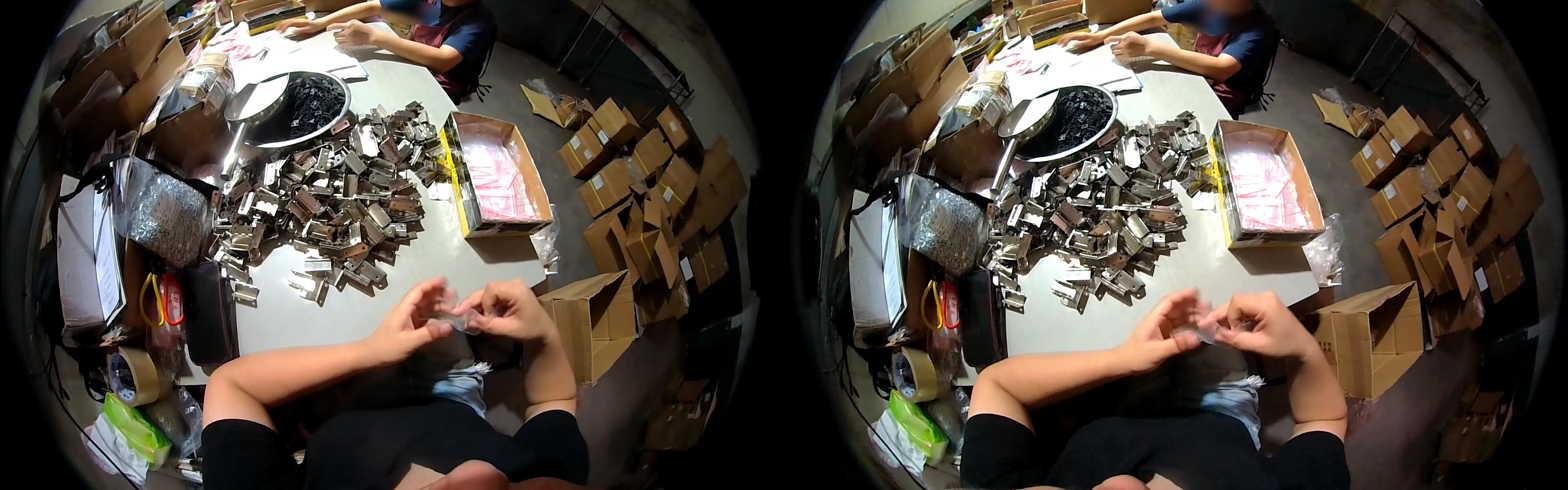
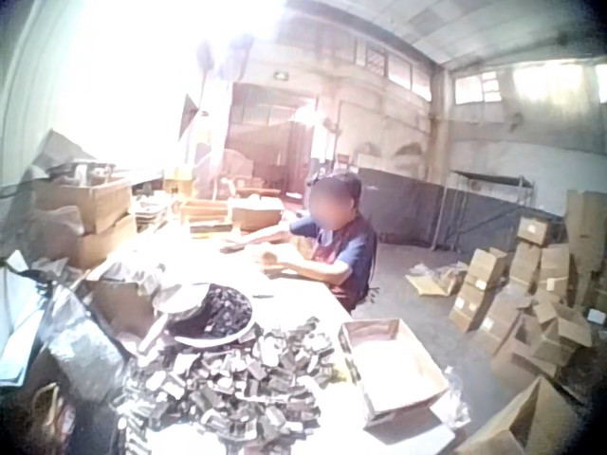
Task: The person sits at a table and repeatedly picks up small metal hardware pieces from a large pile. They place each piece into a small plastic bag and then put the bag into a cardboard box. The process is repetitive and involves handling the metal parts one by one.
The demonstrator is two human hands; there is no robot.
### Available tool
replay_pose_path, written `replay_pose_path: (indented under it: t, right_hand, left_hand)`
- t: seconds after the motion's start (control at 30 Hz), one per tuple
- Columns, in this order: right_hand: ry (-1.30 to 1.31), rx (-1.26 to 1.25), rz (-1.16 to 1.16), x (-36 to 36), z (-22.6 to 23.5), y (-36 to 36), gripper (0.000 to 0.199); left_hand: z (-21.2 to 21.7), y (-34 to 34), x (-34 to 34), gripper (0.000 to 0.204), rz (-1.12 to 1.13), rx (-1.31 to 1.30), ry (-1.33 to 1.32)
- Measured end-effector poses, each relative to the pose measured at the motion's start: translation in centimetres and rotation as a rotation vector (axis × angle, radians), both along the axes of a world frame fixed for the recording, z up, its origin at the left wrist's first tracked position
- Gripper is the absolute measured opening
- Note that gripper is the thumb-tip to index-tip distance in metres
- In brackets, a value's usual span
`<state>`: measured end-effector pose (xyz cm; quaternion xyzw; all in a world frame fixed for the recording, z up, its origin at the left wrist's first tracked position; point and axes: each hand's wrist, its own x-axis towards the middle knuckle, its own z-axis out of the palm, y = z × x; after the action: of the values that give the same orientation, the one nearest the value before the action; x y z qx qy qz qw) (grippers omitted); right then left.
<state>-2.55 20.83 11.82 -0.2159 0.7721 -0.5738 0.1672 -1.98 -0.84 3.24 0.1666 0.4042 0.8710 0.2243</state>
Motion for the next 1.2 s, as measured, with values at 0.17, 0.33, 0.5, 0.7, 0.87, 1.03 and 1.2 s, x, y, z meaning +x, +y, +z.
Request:
replay_pose_path:
  t: [0.17, 0.33, 0.5, 0.7, 0.87, 1.03, 1.2]
  right_hand:
    - [-0.209, -0.312, -0.326, 2.4, -2.8, -0.3, 0.026]
    - [-0.302, -0.256, -0.356, 4.3, -4.3, -1.3, 0.025]
    - [-0.406, -0.365, -0.384, 5.0, -6.3, -2.0, 0.018]
    - [-0.291, -0.25, -0.389, 5.4, -7.5, -1.6, 0.011]
    - [0.072, -0.083, -0.595, 4.7, -5.3, -1.2, 0.013]
    - [0.597, 0.264, -0.315, 4.9, -0.1, -2.8, 0.027]
    - [0.571, 0.561, -0.131, 5.3, 2.3, -5.3, 0.031]
  left_hand:
    - [-1.4, -1.3, -0.4, 0.015, -0.169, -0.102, -0.15]
    - [-0.5, -0.6, -0.2, 0.02, -0.104, -0.174, -0.013]
    - [-0.2, -0.4, 0.1, 0.013, -0.037, -0.109, -0.229]
    - [-1.4, -1.6, -0.8, 0.008, -0.05, -0.158, -0.124]
    - [-0.3, -0.2, -0.4, 0.01, 0.018, -0.224, -0.031]
    - [-1.0, -1.4, -0.3, 0.012, 0.032, -0.498, 0.283]
    - [0.1, -1.6, 0.0, 0.017, 0.11, -0.58, 0.463]
